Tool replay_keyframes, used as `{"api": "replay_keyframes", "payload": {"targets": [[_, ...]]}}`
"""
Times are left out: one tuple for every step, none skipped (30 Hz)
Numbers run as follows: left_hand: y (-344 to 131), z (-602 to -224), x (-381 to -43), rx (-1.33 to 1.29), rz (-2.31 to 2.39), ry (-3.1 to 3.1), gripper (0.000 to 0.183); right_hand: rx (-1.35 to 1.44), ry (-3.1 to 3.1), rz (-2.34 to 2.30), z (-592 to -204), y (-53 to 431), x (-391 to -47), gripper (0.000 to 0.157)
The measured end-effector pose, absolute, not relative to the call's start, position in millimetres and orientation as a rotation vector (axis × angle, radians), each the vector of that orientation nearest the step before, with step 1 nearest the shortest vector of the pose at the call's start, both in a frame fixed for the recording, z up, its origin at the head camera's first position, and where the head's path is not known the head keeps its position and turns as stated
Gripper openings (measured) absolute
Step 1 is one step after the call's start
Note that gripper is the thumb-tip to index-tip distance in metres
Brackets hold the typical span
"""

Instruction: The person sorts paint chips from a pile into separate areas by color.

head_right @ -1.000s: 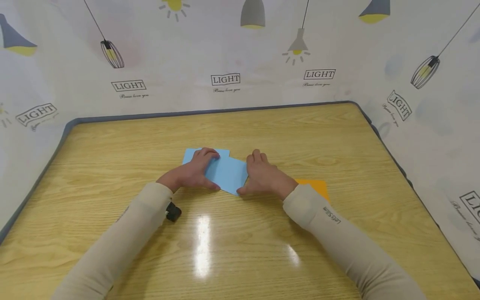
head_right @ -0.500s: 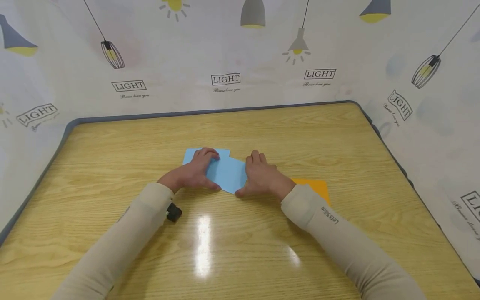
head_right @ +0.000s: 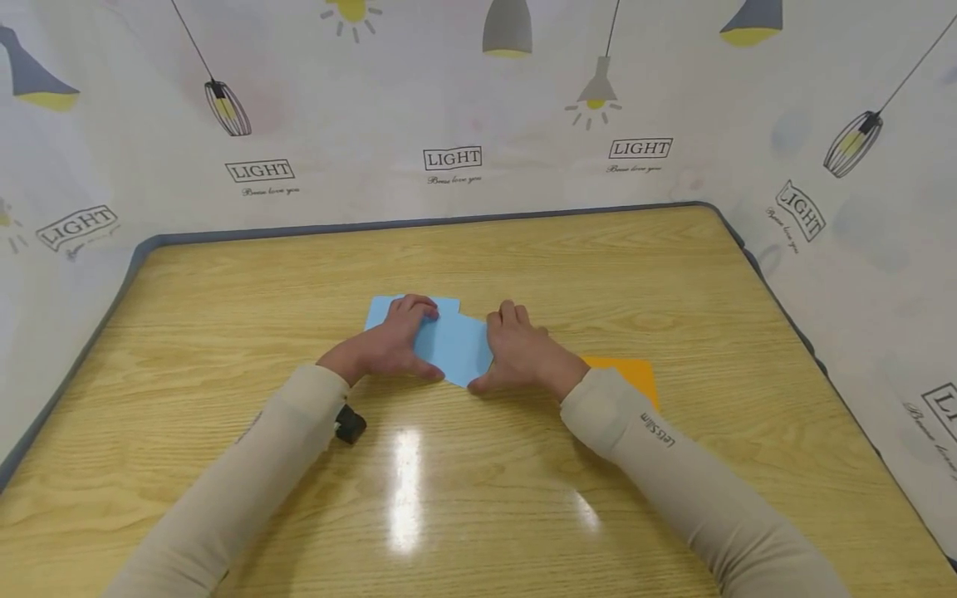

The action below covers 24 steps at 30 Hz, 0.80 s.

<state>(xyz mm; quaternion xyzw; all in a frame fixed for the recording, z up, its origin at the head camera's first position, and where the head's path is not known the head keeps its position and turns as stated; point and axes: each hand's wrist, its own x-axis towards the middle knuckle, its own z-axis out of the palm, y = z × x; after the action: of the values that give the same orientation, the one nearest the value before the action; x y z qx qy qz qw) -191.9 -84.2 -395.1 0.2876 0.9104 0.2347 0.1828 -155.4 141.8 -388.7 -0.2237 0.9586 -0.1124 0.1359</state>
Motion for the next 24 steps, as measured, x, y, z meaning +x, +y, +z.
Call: {"api": "replay_keyframes", "payload": {"targets": [[-84,-395,-192,0.813,0.662,2.568,0.091,-0.661,2.779,-0.32,-389,142,-156,0.097],[-85,-395,-192,0.814,0.659,2.566,0.092,-0.675,2.781,-0.314,-388,142,-156,0.097],[-85,-395,-192,0.817,0.652,2.566,0.094,-0.688,2.779,-0.31,-388,142,-156,0.096],[-85,-395,-192,0.817,0.645,2.562,0.097,-0.701,2.777,-0.306,-388,143,-156,0.096],[-86,-395,-192,0.815,0.636,2.558,0.099,-0.719,2.774,-0.304,-387,143,-157,0.095],[-87,-395,-192,0.814,0.626,2.553,0.102,-0.732,2.769,-0.307,-387,144,-157,0.095],[-88,-395,-191,0.813,0.614,2.549,0.104,-0.745,2.763,-0.31,-387,144,-157,0.095],[-88,-395,-191,0.812,0.604,2.545,0.106,-0.755,2.758,-0.316,-386,145,-157,0.095],[-89,-395,-191,0.814,0.598,2.541,0.108,-0.766,2.753,-0.32,-386,146,-157,0.095],[-90,-395,-191,0.812,0.595,2.535,0.109,-0.775,2.75,-0.322,-386,147,-158,0.095],[-91,-394,-191,0.812,0.591,2.534,0.11,-0.784,2.747,-0.328,-386,148,-158,0.095],[-92,-394,-191,0.812,0.592,2.532,0.11,-0.792,2.746,-0.331,-386,149,-158,0.096],[-92,-394,-191,0.814,0.593,2.53,0.11,-0.803,2.746,-0.335,-386,150,-159,0.096],[-93,-394,-191,0.815,0.596,2.529,0.11,-0.81,2.744,-0.338,-386,151,-159,0.096],[-93,-394,-191,0.817,0.6,2.528,0.109,-0.817,2.742,-0.345,-386,152,-159,0.096],[-93,-395,-191,0.817,0.604,2.525,0.107,-0.821,2.74,-0.353,-386,152,-159,0.096],[-93,-395,-192,0.819,0.608,2.524,0.105,-0.828,2.74,-0.361,-386,153,-159,0.096],[-93,-395,-192,0.822,0.612,2.523,0.103,-0.836,2.74,-0.366,-386,153,-159,0.095],[-93,-396,-192,0.824,0.615,2.523,0.101,-0.842,2.739,-0.365,-387,154,-159,0.095],[-92,-396,-192,0.828,0.618,2.524,0.099,-0.849,2.74,-0.368,-387,154,-160,0.094],[-92,-396,-193,0.83,0.626,2.523,0.097,-0.858,2.74,-0.365,-388,155,-160,0.094],[-92,-396,-193,0.831,0.629,2.523,0.097,-0.866,2.74,-0.359,-388,155,-160,0.094],[-92,-397,-193,0.83,0.638,2.522,0.096,-0.873,2.74,-0.354,-388,155,-160,0.094],[-93,-397,-193,0.825,0.649,2.522,0.096,-0.876,2.741,-0.352,-389,155,-160,0.094]]}}
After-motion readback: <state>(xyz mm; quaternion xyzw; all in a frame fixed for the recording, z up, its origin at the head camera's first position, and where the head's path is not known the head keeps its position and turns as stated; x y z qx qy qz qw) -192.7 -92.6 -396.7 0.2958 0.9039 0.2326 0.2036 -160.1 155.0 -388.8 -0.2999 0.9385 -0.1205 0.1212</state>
